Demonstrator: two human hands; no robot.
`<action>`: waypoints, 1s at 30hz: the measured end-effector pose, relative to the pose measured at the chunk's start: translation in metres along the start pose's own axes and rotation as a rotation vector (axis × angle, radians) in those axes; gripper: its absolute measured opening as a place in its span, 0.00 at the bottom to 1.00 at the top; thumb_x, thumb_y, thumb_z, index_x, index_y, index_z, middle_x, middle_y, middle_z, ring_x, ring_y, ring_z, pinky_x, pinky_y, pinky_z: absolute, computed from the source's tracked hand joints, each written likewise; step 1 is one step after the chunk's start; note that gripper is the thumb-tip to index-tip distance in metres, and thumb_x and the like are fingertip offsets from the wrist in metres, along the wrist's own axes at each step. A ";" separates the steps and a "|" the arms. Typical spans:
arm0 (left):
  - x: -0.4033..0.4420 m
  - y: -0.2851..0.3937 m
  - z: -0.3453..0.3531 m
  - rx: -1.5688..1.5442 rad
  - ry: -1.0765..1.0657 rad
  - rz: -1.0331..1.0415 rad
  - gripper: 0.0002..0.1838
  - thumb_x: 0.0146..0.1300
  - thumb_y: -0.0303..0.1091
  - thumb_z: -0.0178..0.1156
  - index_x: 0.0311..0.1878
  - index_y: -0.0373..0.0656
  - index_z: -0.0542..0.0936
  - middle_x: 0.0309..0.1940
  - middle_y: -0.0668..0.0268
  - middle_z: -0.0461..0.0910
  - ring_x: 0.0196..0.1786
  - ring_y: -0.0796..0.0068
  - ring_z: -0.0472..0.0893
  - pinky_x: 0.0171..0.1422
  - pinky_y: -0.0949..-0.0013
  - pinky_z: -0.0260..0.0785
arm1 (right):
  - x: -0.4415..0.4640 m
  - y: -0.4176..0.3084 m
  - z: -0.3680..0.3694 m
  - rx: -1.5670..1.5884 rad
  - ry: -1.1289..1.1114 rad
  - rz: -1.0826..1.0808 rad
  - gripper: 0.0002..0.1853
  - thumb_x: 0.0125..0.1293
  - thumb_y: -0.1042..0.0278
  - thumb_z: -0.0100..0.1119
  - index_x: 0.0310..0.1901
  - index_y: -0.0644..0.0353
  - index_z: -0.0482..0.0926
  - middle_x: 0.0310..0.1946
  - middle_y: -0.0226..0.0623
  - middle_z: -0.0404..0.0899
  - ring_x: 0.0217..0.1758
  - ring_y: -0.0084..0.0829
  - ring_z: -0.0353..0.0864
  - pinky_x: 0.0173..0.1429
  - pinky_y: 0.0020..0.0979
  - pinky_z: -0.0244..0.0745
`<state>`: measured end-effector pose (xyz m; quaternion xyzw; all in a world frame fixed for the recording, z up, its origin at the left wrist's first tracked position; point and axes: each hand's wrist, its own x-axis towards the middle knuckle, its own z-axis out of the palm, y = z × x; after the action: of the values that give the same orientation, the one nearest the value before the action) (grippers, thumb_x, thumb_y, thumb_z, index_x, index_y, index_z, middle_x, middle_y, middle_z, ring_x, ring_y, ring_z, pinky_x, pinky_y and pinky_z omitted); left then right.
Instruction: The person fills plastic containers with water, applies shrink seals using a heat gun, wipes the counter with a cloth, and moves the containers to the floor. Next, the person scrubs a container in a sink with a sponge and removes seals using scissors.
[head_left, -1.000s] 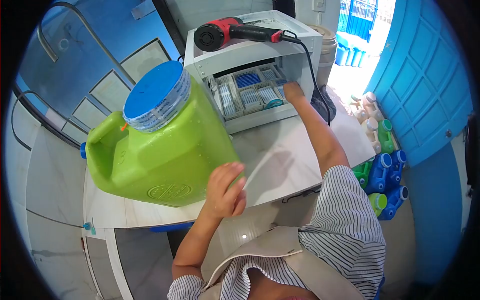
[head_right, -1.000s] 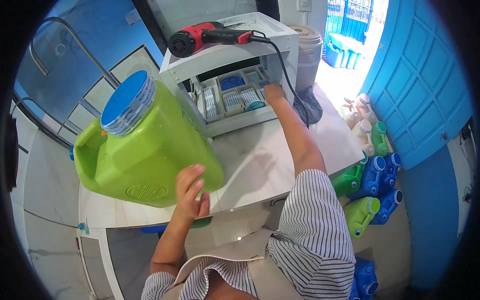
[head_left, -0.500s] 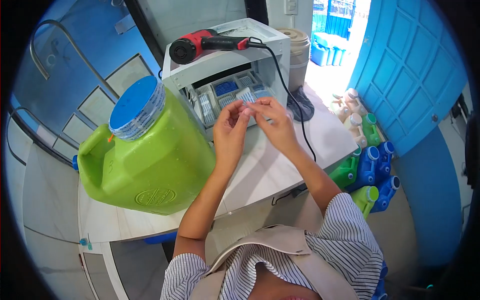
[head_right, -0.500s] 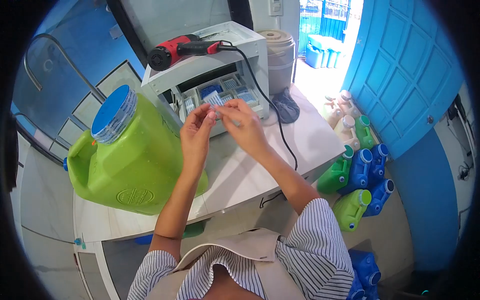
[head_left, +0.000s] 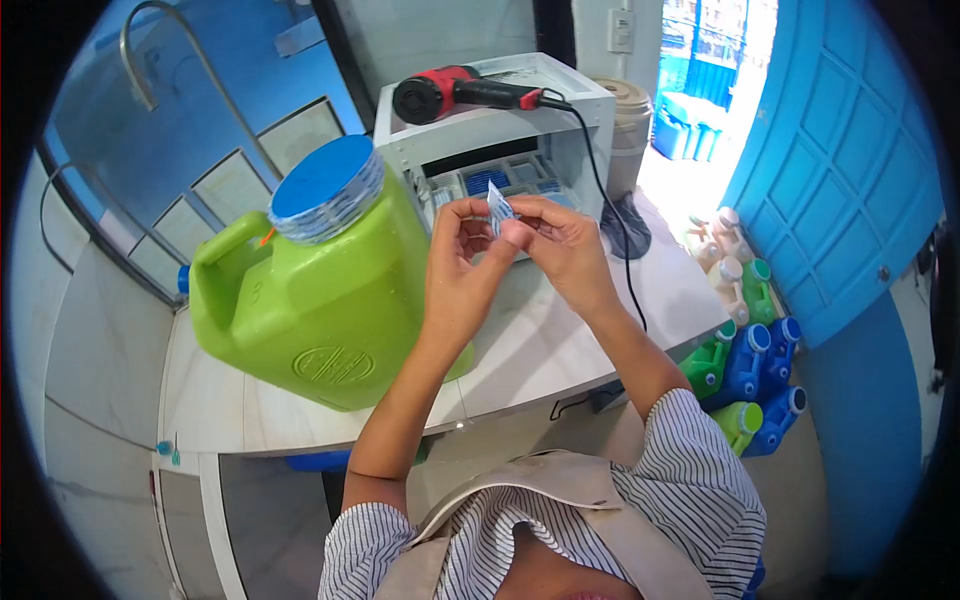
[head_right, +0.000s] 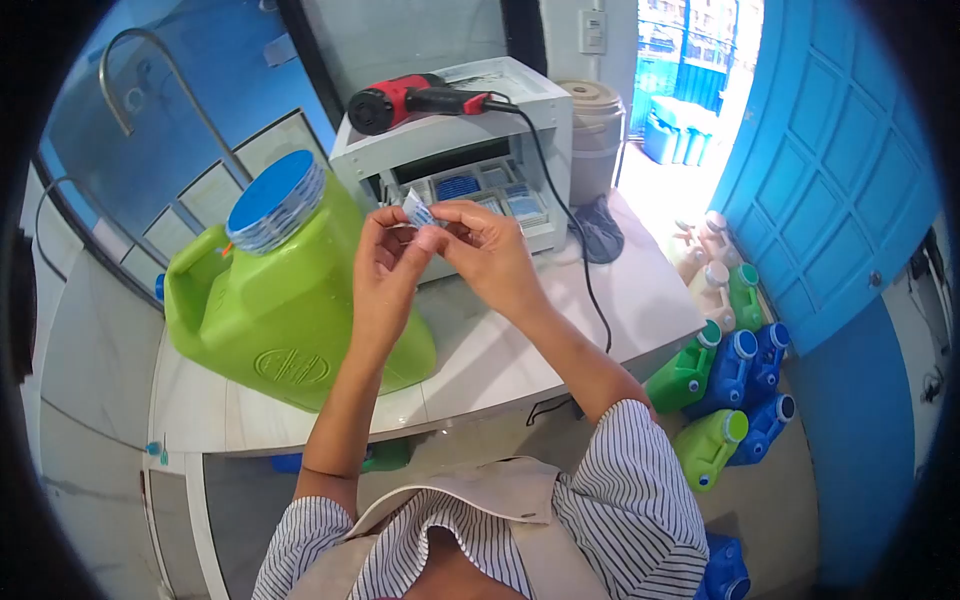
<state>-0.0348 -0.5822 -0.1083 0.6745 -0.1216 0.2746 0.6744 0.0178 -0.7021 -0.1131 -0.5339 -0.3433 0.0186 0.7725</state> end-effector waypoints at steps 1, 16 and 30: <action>-0.002 0.004 -0.002 0.009 0.018 0.002 0.14 0.59 0.28 0.60 0.47 0.39 0.70 0.39 0.67 0.73 0.40 0.80 0.72 0.45 0.75 0.65 | 0.000 0.003 0.006 -0.081 0.024 -0.067 0.14 0.59 0.73 0.61 0.46 0.67 0.77 0.35 0.30 0.78 0.34 0.17 0.73 0.38 0.22 0.70; -0.038 0.110 -0.118 0.316 0.600 0.461 0.09 0.61 0.20 0.57 0.44 0.35 0.75 0.32 0.68 0.76 0.36 0.84 0.74 0.43 0.81 0.66 | 0.166 -0.007 0.006 -0.924 0.134 -0.547 0.19 0.57 0.58 0.58 0.44 0.64 0.78 0.36 0.47 0.81 0.41 0.45 0.80 0.49 0.38 0.73; -0.071 0.128 -0.313 0.126 0.825 0.306 0.07 0.60 0.26 0.61 0.39 0.37 0.73 0.35 0.66 0.78 0.39 0.79 0.77 0.45 0.76 0.69 | 0.280 0.056 -0.003 -1.723 -0.215 0.066 0.20 0.46 0.62 0.58 0.43 0.59 0.80 0.43 0.48 0.80 0.49 0.46 0.79 0.52 0.41 0.73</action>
<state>-0.2257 -0.2992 -0.0578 0.5223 0.0763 0.6245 0.5757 0.2521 -0.5696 -0.0172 -0.9379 -0.2933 -0.1749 0.0616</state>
